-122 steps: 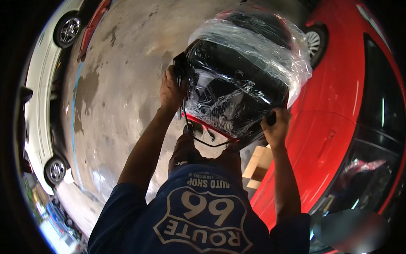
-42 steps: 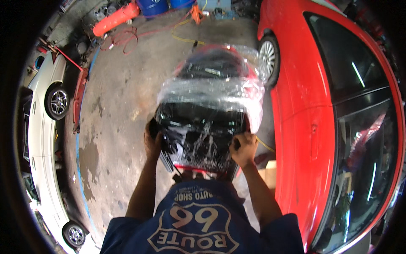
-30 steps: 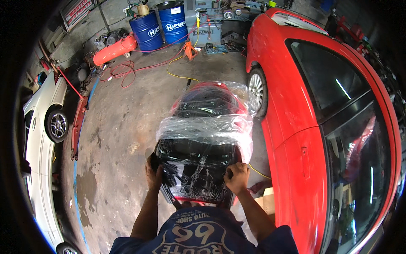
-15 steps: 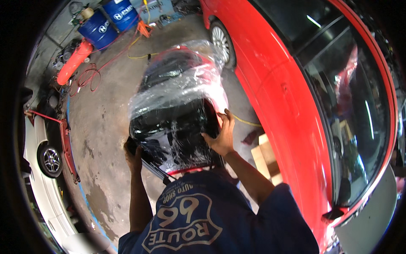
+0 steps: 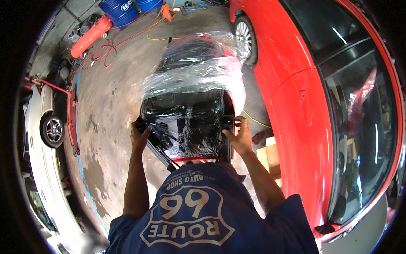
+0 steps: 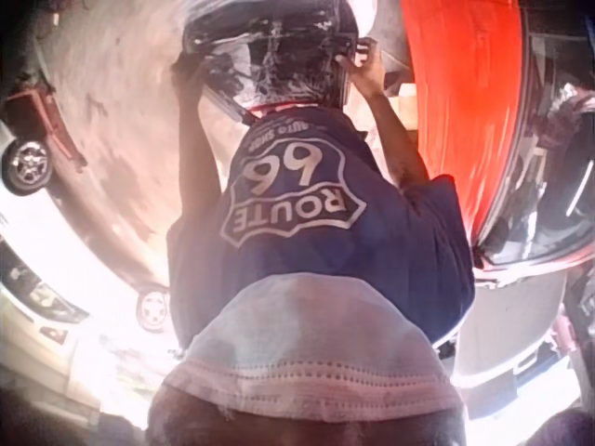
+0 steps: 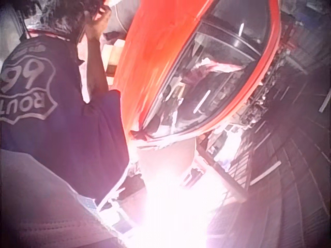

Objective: The person bends a black rubber weatherstrip using a rubber mallet and then fits it into the channel of a car window frame resting on a red car hood. The person repeatedly hammers and presses the strip to shape and seat it along the frame edges.

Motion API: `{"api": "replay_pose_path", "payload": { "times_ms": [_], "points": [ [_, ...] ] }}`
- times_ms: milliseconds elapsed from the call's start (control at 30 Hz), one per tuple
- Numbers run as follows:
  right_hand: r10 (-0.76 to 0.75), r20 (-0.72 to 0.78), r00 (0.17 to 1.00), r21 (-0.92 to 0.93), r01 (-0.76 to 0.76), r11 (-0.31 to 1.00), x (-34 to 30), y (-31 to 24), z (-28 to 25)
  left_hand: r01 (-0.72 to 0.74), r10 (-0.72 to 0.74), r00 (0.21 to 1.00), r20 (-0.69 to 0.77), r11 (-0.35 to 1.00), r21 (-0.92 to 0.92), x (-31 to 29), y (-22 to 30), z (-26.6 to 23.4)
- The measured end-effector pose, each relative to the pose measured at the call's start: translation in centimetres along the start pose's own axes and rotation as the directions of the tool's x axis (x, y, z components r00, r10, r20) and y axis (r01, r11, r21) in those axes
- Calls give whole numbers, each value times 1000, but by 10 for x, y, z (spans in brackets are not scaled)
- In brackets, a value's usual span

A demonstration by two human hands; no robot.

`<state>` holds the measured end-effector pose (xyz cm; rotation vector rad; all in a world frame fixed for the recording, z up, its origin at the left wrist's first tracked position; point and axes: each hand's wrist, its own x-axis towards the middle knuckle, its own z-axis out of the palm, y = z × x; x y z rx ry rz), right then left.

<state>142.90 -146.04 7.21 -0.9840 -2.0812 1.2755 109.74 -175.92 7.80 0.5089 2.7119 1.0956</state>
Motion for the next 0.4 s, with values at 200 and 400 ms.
{"api": "replay_pose_path", "payload": {
  "times_ms": [200, 400],
  "points": [
    [154, 90, 984, -6, -154, 988, 21, -13, -18, 16, -16, 1000, -1, 1000, 12, -2, 1, 1],
    [-312, -250, 917, 156, 356, 921, 101, -205, -123, 48, -49, 999, 4, 996, 69, -1, -4, 3]
  ]
}}
